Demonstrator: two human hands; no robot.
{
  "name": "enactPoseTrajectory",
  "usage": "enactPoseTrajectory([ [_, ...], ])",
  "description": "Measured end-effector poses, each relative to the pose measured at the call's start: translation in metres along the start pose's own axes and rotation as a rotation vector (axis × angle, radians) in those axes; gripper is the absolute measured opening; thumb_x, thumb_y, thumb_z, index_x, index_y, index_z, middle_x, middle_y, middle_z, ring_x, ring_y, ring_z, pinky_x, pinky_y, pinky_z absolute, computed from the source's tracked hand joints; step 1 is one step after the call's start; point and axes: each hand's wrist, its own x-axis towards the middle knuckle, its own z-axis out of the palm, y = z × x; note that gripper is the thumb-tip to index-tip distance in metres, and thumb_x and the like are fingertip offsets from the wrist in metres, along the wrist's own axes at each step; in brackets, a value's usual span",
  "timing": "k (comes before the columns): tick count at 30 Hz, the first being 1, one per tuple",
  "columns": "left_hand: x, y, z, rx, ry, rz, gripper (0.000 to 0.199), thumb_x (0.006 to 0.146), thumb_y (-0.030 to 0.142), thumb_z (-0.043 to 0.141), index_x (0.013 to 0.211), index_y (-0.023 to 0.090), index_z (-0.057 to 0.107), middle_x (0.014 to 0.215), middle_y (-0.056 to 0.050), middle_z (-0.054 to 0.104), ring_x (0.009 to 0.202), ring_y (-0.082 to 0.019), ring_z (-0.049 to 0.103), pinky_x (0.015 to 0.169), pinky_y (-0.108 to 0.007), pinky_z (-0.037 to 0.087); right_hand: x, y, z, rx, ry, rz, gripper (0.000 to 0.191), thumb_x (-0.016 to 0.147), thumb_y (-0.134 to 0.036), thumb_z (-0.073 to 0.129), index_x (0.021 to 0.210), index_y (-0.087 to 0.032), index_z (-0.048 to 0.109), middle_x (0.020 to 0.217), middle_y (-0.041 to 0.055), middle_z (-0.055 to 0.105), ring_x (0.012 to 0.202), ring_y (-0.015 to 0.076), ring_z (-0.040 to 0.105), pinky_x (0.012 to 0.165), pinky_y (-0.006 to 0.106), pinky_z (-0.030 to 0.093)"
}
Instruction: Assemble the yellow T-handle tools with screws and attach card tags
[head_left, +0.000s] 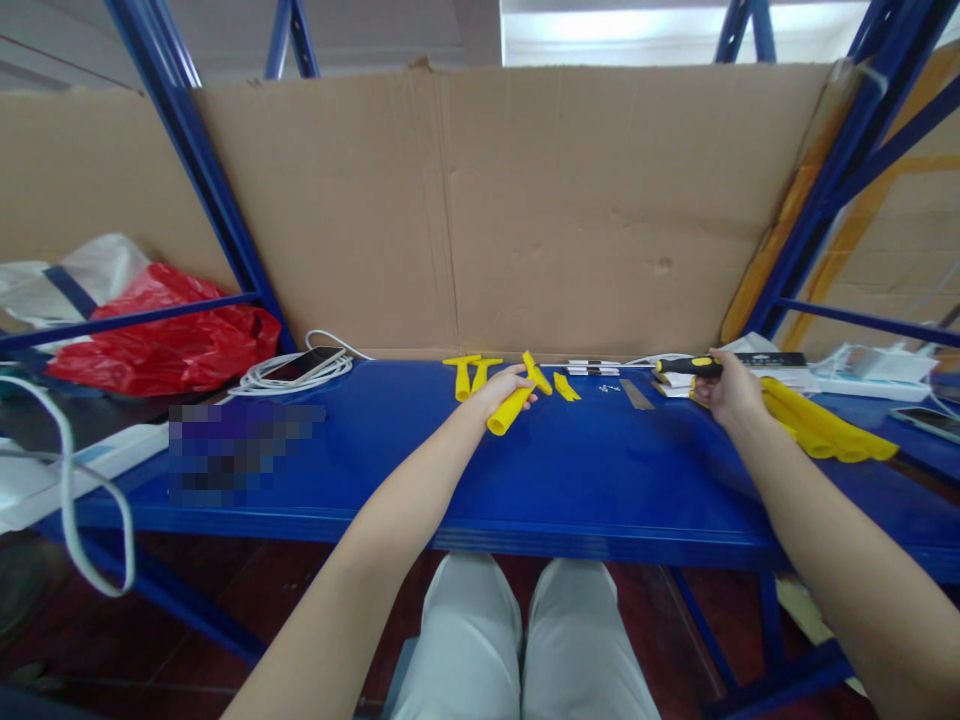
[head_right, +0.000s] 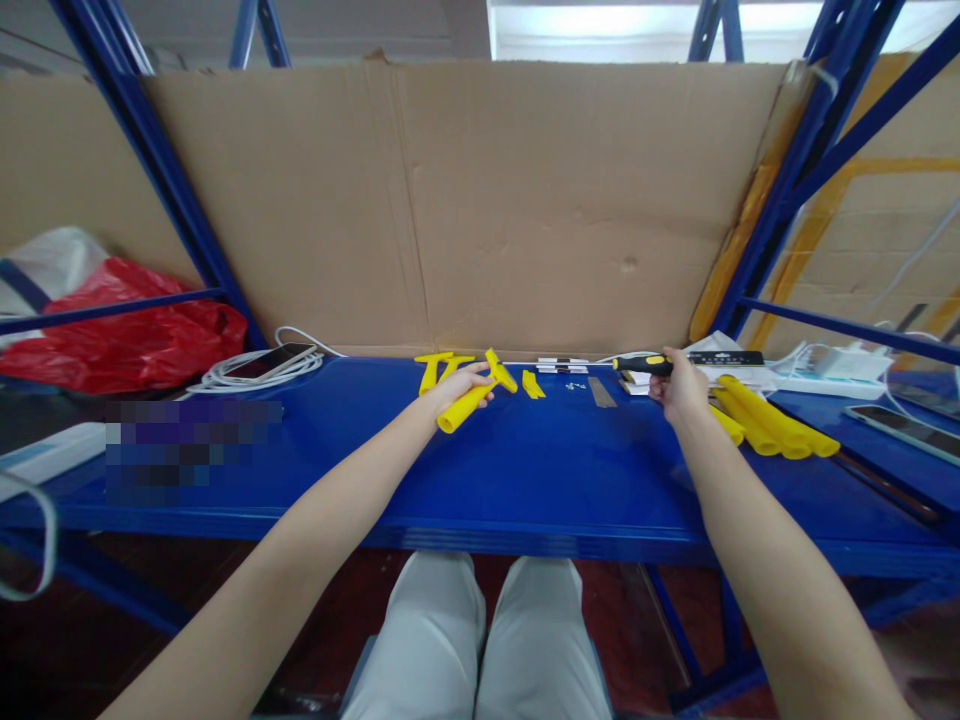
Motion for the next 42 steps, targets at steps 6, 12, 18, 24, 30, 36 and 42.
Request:
enactPoseTrajectory([
  [6, 0.002, -0.003, 0.000, 0.132, 0.076, 0.058, 0.062, 0.082, 0.002, 0.048, 0.140, 0.019, 0.034, 0.101, -0.011, 0.065, 0.045, -0.007, 0.056, 0.041, -0.019, 0.042, -0.001, 0.000, -0.001, -0.077, -0.048, 0.038, 0.027, 0.088, -0.033, 0.057, 0.070, -0.021, 0.040, 0.040, -0.0035, 0.044, 0.029, 0.0089, 0.037, 0.029, 0.017, 0.028],
  [12, 0.002, -0.004, 0.001, 0.186, 0.135, 0.100, 0.060, 0.082, 0.003, 0.050, 0.138, 0.022, 0.035, 0.096, -0.006, 0.065, 0.043, -0.005, 0.052, 0.041, -0.017, 0.039, -0.005, -0.009, -0.003, -0.030, -0.170, 0.164, 0.036, 0.096, -0.039, 0.028, 0.074, -0.018, 0.047, 0.046, 0.0037, 0.048, 0.036, 0.0130, 0.046, 0.035, 0.020, 0.040],
  [18, 0.004, -0.007, 0.002, 0.246, 0.152, 0.139, 0.060, 0.080, 0.002, 0.048, 0.136, 0.022, 0.036, 0.106, -0.009, 0.061, 0.044, -0.005, 0.052, 0.040, -0.019, 0.041, -0.007, -0.011, -0.003, -0.002, -0.220, 0.086, 0.032, 0.090, -0.024, 0.022, 0.076, -0.017, 0.050, 0.047, 0.0061, 0.050, 0.038, 0.0159, 0.046, 0.036, 0.023, 0.041],
  [24, 0.003, -0.008, 0.003, 0.258, 0.168, 0.156, 0.061, 0.080, 0.003, 0.048, 0.136, 0.023, 0.036, 0.110, -0.009, 0.059, 0.043, -0.004, 0.052, 0.039, -0.018, 0.040, -0.005, -0.011, -0.004, -0.150, -0.188, 0.056, 0.029, 0.094, -0.022, 0.029, 0.075, -0.016, 0.050, 0.047, 0.0056, 0.053, 0.034, 0.0138, 0.044, 0.033, 0.021, 0.037],
  [30, 0.002, -0.013, 0.007, 0.295, 0.177, 0.176, 0.063, 0.081, 0.003, 0.046, 0.138, 0.027, 0.034, 0.117, -0.010, 0.055, 0.044, -0.003, 0.051, 0.038, -0.017, 0.040, -0.003, -0.011, -0.009, -0.073, -0.154, -0.007, 0.021, 0.094, -0.024, 0.041, 0.078, -0.018, 0.053, 0.042, 0.0001, 0.047, 0.031, 0.0112, 0.039, 0.031, 0.018, 0.030],
  [36, 0.000, -0.017, 0.014, 0.299, 0.202, 0.188, 0.063, 0.081, 0.002, 0.046, 0.138, 0.027, 0.034, 0.127, -0.011, 0.050, 0.045, -0.001, 0.050, 0.035, -0.016, 0.038, -0.002, -0.014, -0.012, -0.023, -0.145, 0.088, 0.030, 0.096, -0.035, 0.038, 0.077, -0.018, 0.053, 0.040, 0.0004, 0.046, 0.031, 0.0084, 0.036, 0.031, 0.014, 0.029],
  [42, 0.002, -0.020, 0.016, 0.254, 0.253, 0.215, 0.064, 0.082, 0.003, 0.044, 0.141, 0.024, 0.031, 0.126, -0.011, 0.051, 0.043, 0.000, 0.050, 0.034, -0.015, 0.038, 0.000, -0.015, -0.012, 0.040, -0.237, 0.101, 0.033, 0.095, -0.025, 0.021, 0.075, -0.020, 0.046, 0.045, 0.0056, 0.053, 0.037, 0.0144, 0.048, 0.038, 0.021, 0.042],
])
